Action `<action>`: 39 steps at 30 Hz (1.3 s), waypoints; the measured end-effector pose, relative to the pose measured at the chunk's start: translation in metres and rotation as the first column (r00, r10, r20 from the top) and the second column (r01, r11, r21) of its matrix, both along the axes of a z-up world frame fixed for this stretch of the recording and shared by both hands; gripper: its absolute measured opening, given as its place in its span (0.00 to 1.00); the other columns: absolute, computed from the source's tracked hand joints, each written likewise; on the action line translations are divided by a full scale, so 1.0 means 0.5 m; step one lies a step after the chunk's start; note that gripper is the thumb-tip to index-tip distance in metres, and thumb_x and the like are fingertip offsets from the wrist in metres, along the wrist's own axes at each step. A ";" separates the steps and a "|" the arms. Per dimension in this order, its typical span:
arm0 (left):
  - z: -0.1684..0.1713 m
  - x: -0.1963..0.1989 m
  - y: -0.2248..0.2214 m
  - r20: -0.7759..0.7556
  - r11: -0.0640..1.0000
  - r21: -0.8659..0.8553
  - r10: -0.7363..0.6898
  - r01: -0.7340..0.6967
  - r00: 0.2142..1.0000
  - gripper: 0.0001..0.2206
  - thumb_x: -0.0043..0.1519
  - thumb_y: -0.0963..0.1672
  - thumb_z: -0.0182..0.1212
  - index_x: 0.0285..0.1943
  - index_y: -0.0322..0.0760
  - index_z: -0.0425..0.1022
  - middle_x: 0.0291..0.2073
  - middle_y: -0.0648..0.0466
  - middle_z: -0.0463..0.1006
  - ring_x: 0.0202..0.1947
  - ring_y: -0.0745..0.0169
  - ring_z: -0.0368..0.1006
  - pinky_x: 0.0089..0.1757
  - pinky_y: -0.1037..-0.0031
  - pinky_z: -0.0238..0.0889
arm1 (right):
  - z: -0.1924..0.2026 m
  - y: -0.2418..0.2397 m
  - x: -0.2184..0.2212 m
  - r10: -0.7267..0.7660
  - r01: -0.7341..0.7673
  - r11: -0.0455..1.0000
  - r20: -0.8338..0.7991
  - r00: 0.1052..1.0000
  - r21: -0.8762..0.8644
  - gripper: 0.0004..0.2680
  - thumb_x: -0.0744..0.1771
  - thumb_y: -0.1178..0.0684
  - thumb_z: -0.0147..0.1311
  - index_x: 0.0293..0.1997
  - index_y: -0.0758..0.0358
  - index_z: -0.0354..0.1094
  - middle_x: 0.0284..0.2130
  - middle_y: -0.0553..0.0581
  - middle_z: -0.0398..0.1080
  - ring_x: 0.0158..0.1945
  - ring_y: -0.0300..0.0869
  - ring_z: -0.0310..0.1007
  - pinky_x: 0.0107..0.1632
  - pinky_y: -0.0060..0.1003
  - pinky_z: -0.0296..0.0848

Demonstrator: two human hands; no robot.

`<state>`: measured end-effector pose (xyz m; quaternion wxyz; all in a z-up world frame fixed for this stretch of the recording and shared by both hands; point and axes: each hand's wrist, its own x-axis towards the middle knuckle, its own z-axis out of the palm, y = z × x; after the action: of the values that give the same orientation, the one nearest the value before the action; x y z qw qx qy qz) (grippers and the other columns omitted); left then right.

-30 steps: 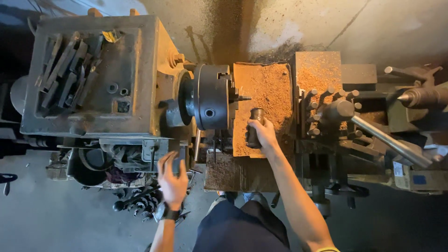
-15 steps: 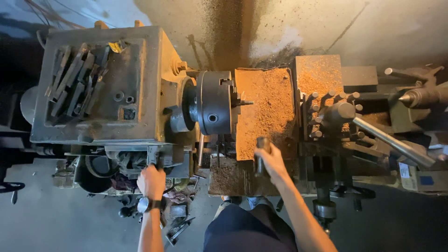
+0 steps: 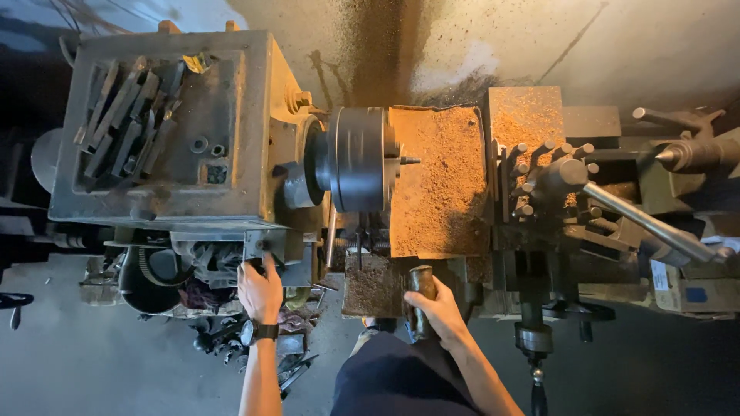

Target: Using a lathe to machine a component and then sorting used motorcycle brake shoes on the floor.

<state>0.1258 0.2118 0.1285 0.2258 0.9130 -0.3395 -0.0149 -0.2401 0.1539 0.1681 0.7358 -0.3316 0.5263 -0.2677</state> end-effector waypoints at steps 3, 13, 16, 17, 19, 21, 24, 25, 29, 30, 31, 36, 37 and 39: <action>0.008 -0.003 0.006 -0.024 0.998 -0.052 -0.019 0.018 1.000 0.22 0.67 0.53 0.58 0.47 0.26 0.72 0.44 0.34 0.76 0.47 0.30 0.71 0.47 0.49 0.64 | 0.017 0.018 0.000 0.035 -0.034 0.999 0.019 0.999 -0.033 0.09 0.62 0.57 0.63 0.43 0.62 0.69 0.29 0.48 0.69 0.32 0.35 0.68 0.37 0.32 0.71; 0.046 -0.033 -0.006 -0.025 0.994 -0.026 -0.111 0.111 0.993 0.27 0.59 0.50 0.65 0.55 0.19 0.68 0.53 0.26 0.70 0.58 0.24 0.63 0.58 0.47 0.57 | 0.019 0.056 0.003 0.074 -0.073 0.997 0.025 0.997 -0.026 0.09 0.62 0.58 0.65 0.42 0.62 0.68 0.29 0.47 0.67 0.33 0.34 0.66 0.37 0.32 0.69; -0.054 0.005 0.014 0.050 0.977 0.032 -0.210 0.209 0.976 0.30 0.51 0.46 0.66 0.58 0.17 0.66 0.56 0.22 0.66 0.59 0.21 0.61 0.59 0.48 0.55 | 0.026 0.061 0.006 0.074 -0.074 0.997 0.039 0.996 -0.012 0.09 0.62 0.57 0.65 0.41 0.62 0.68 0.29 0.48 0.66 0.33 0.34 0.66 0.37 0.32 0.69; -0.064 0.025 0.027 0.049 0.977 0.032 -0.212 0.210 0.976 0.30 0.51 0.46 0.66 0.58 0.17 0.66 0.56 0.22 0.66 0.59 0.21 0.61 0.59 0.48 0.55 | 0.026 0.062 0.005 0.073 -0.073 0.997 0.038 0.997 -0.012 0.09 0.62 0.57 0.65 0.41 0.62 0.68 0.29 0.48 0.66 0.33 0.34 0.66 0.37 0.32 0.69; -0.082 0.067 0.055 0.183 0.938 0.101 -0.345 0.332 0.921 0.28 0.52 0.42 0.63 0.63 0.24 0.68 0.58 0.23 0.65 0.59 0.20 0.61 0.60 0.47 0.55 | 0.027 0.065 0.004 0.076 -0.076 0.997 0.033 0.997 0.000 0.09 0.62 0.57 0.65 0.41 0.62 0.68 0.29 0.48 0.68 0.33 0.34 0.67 0.38 0.31 0.69; -0.046 0.061 0.062 0.153 0.940 0.126 -0.333 0.316 0.930 0.25 0.55 0.40 0.62 0.64 0.26 0.68 0.58 0.27 0.66 0.59 0.23 0.62 0.59 0.47 0.56 | 0.023 0.067 0.002 0.068 -0.068 0.998 0.036 0.997 -0.001 0.09 0.62 0.57 0.65 0.41 0.62 0.68 0.29 0.47 0.67 0.33 0.34 0.67 0.37 0.32 0.69; 0.054 0.007 0.047 0.111 0.951 0.084 -0.306 0.298 0.946 0.23 0.58 0.40 0.61 0.64 0.26 0.67 0.58 0.31 0.67 0.59 0.26 0.64 0.58 0.46 0.58 | 0.013 0.071 -0.002 0.056 -0.056 0.998 0.035 0.998 -0.018 0.09 0.62 0.58 0.65 0.42 0.62 0.68 0.29 0.47 0.66 0.32 0.34 0.66 0.36 0.32 0.68; 0.095 -0.018 0.037 0.097 0.957 0.015 -0.289 0.288 0.953 0.23 0.59 0.40 0.62 0.63 0.23 0.67 0.57 0.32 0.67 0.59 0.27 0.65 0.57 0.46 0.59 | 0.009 0.072 -0.003 0.056 -0.055 0.998 0.033 0.998 -0.034 0.09 0.62 0.57 0.65 0.42 0.62 0.68 0.29 0.47 0.66 0.32 0.34 0.66 0.36 0.32 0.68; 0.096 -0.120 0.011 0.049 0.911 -0.217 -0.347 0.350 0.936 0.21 0.61 0.41 0.64 0.62 0.24 0.68 0.58 0.34 0.67 0.59 0.32 0.66 0.55 0.51 0.65 | 0.018 0.072 -0.004 0.048 -0.047 0.999 0.034 0.998 -0.012 0.09 0.62 0.57 0.64 0.42 0.63 0.68 0.29 0.48 0.66 0.31 0.34 0.66 0.36 0.33 0.69; 0.089 -0.143 0.004 -0.004 0.878 -0.267 -0.414 0.398 0.910 0.20 0.61 0.41 0.65 0.61 0.26 0.69 0.57 0.36 0.69 0.58 0.37 0.68 0.55 0.53 0.68 | 0.018 0.072 -0.005 0.049 -0.048 0.999 0.025 0.999 -0.018 0.10 0.62 0.57 0.64 0.43 0.62 0.68 0.29 0.48 0.67 0.31 0.34 0.66 0.36 0.32 0.69; 0.081 -0.165 -0.003 -0.053 0.840 -0.317 -0.480 0.441 0.876 0.19 0.62 0.42 0.66 0.60 0.27 0.69 0.57 0.39 0.70 0.57 0.42 0.71 0.54 0.55 0.71 | 0.018 0.072 -0.005 0.050 -0.049 0.999 0.016 0.999 -0.024 0.10 0.62 0.57 0.64 0.44 0.62 0.68 0.29 0.48 0.67 0.31 0.34 0.66 0.36 0.32 0.69; 0.102 -0.253 -0.035 -0.448 0.884 -0.316 -0.459 0.344 0.767 0.19 0.62 0.43 0.63 0.62 0.34 0.71 0.53 0.45 0.75 0.49 0.52 0.77 0.49 0.63 0.76 | 0.027 0.070 -0.008 0.030 -0.030 1.000 0.019 0.999 -0.001 0.10 0.62 0.58 0.63 0.45 0.62 0.69 0.30 0.49 0.70 0.33 0.35 0.70 0.37 0.33 0.72; 0.103 -0.263 -0.039 -0.494 0.891 -0.292 -0.452 0.348 0.743 0.20 0.62 0.44 0.63 0.64 0.34 0.70 0.51 0.46 0.76 0.48 0.54 0.78 0.48 0.65 0.76 | 0.029 0.069 -0.008 0.022 -0.022 1.000 0.036 0.999 0.001 0.10 0.62 0.59 0.62 0.46 0.62 0.69 0.31 0.50 0.71 0.33 0.35 0.71 0.38 0.33 0.73; 0.131 -0.280 -0.043 -0.403 0.850 -0.349 -0.517 0.396 0.755 0.20 0.62 0.43 0.64 0.63 0.31 0.71 0.53 0.43 0.75 0.50 0.51 0.77 0.49 0.64 0.74 | 0.033 0.068 -0.009 0.013 -0.014 1.000 0.043 0.999 0.022 0.10 0.62 0.59 0.62 0.45 0.63 0.69 0.30 0.50 0.70 0.32 0.36 0.70 0.36 0.35 0.72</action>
<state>-0.0139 0.1903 0.1941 0.4019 0.7334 -0.4853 -0.2551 -0.2448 0.1879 0.1847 0.7521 -0.3212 0.5112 -0.2641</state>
